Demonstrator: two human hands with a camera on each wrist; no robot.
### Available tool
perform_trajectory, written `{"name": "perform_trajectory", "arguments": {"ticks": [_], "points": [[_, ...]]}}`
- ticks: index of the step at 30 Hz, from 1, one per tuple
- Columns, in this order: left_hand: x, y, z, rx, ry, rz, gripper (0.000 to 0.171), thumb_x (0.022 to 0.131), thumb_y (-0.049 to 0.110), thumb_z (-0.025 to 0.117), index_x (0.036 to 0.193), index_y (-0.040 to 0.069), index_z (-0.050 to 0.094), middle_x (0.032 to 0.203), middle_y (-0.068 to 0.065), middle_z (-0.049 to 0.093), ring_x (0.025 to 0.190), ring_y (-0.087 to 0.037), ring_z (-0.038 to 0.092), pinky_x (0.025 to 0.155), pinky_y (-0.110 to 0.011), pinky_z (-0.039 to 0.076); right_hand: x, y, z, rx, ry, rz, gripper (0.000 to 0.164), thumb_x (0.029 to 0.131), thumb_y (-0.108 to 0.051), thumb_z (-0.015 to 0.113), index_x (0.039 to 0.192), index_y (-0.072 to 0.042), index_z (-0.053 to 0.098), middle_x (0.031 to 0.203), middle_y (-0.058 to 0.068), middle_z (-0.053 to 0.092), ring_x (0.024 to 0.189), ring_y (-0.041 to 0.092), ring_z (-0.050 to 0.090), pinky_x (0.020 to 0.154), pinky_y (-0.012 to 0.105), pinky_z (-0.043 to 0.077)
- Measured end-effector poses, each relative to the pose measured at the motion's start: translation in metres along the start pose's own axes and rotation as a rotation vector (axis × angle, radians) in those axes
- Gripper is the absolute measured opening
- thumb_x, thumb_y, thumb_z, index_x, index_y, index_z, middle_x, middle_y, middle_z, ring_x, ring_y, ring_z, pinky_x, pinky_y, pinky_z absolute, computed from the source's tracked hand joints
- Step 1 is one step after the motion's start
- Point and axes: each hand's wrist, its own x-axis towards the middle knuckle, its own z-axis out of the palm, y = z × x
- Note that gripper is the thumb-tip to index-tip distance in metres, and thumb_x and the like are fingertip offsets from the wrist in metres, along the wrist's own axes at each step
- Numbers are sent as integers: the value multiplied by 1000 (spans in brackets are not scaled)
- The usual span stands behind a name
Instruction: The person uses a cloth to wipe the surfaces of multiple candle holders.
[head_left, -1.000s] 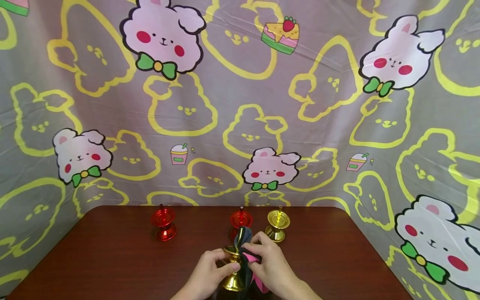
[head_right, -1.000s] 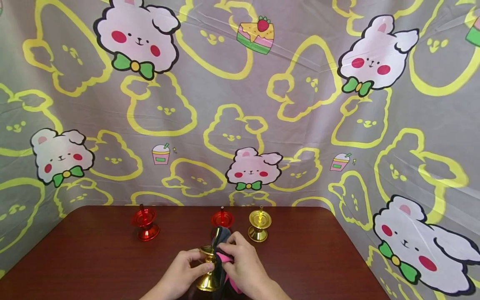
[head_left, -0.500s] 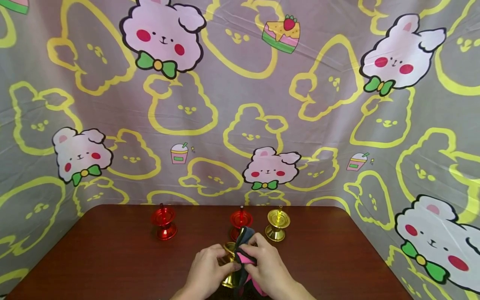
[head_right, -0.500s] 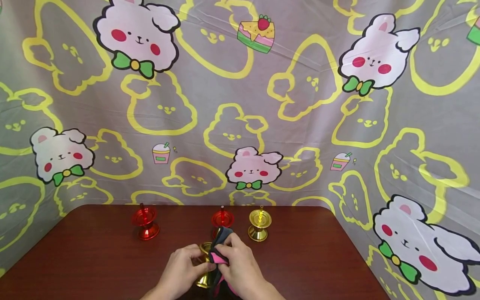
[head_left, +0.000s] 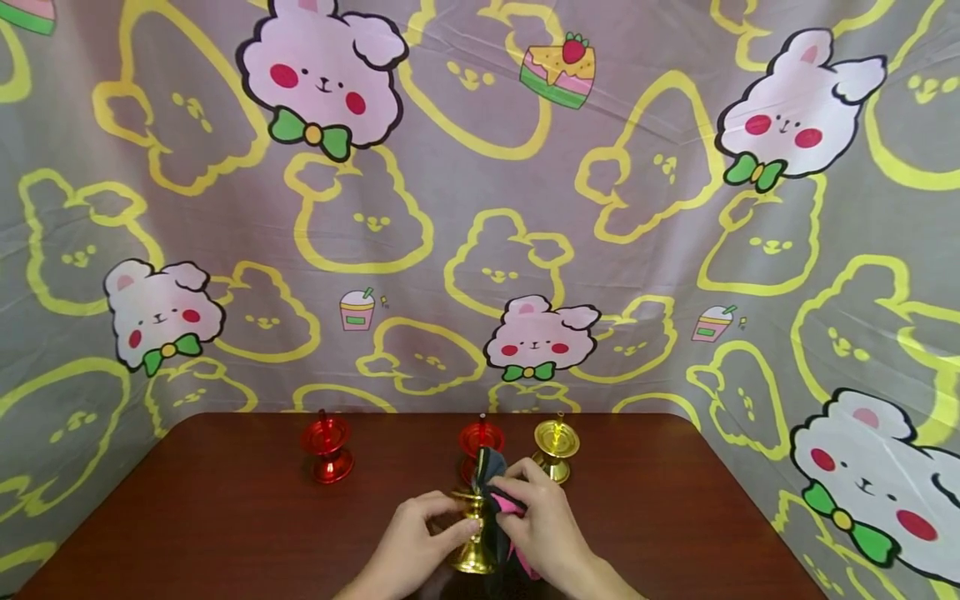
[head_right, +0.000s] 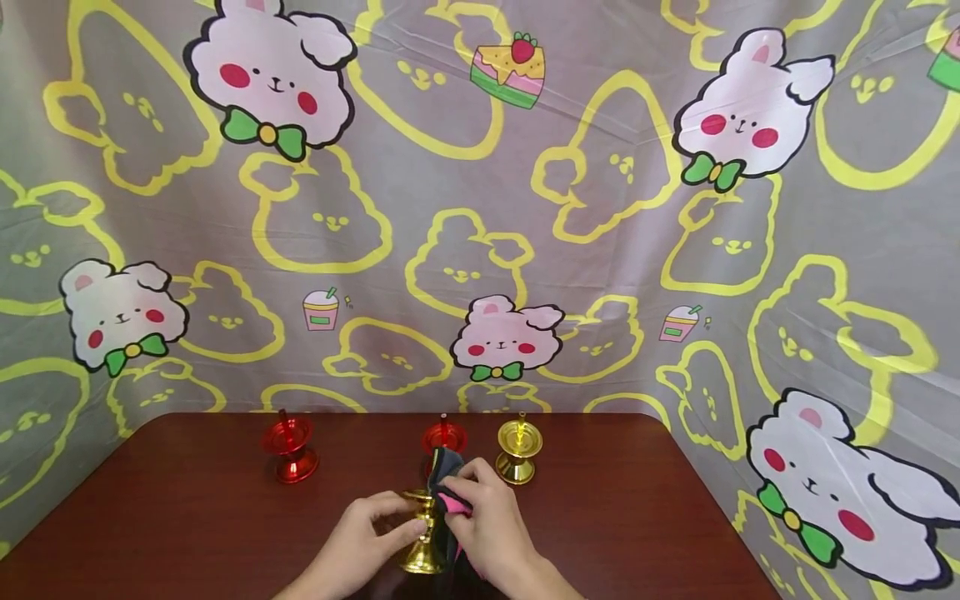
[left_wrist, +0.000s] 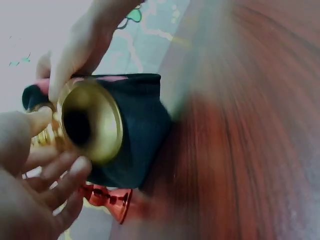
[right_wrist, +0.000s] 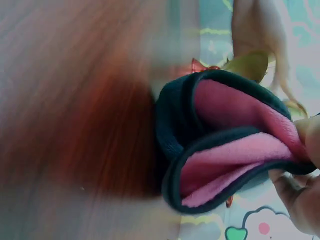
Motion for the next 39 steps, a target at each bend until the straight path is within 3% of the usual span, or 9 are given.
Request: {"name": "perform_trajectory", "arguments": {"ticks": [6,10,15,18,22,26,31,39], "points": [[1,-3,-6,-364,-130,-101,30,97,14,68,118,-7,67,111,-15,70,93,-11,67,78,-26,54,4,6,0,149,81,5,45,65,21,71,98,-8,78,93,-7,60,85,10,58,66,25,53],[2,-6,-4,-495,-211,-141,42,102,15,60,128,-16,56,118,-19,66,99,-12,66,82,-26,54,4,7,2,238,86,61,47,68,23,68,99,-11,78,94,-7,62,87,11,58,68,26,54],[0,-12,1,-496,-288,-6,39,105,12,53,126,-21,55,119,-27,64,99,-8,64,85,-25,53,3,9,0,269,36,21,40,73,18,74,99,-12,78,96,-3,62,89,12,58,71,26,53],[-1,-12,2,-486,-277,53,35,104,11,54,122,-20,59,114,-23,67,98,-7,64,84,-25,53,3,10,-3,271,-3,-37,35,76,15,76,100,-11,77,97,-1,62,88,12,58,71,26,54],[-2,-11,3,-449,-241,71,30,102,9,57,116,-18,64,105,-12,71,91,-6,64,80,-25,53,3,13,-8,276,-51,-73,37,76,16,75,103,-8,77,98,0,60,87,10,57,69,25,54],[-2,-11,2,-430,-221,50,27,100,8,61,112,-15,67,100,-8,72,87,-6,64,76,-24,54,2,13,-10,252,-87,-110,43,71,21,75,105,-5,77,98,1,59,89,11,57,70,26,55],[-1,-7,0,-437,-208,-28,28,98,10,65,114,-13,68,104,-14,73,88,-7,66,76,-24,55,2,9,-12,187,-97,-135,47,67,23,77,106,-4,77,98,1,57,89,12,56,71,23,54],[-2,-5,3,-436,-156,-96,29,94,9,70,113,-14,69,104,-19,72,86,-9,68,72,-25,56,1,6,-7,70,-78,-154,48,64,22,76,104,-5,77,96,-4,54,82,7,53,65,16,48]]}}
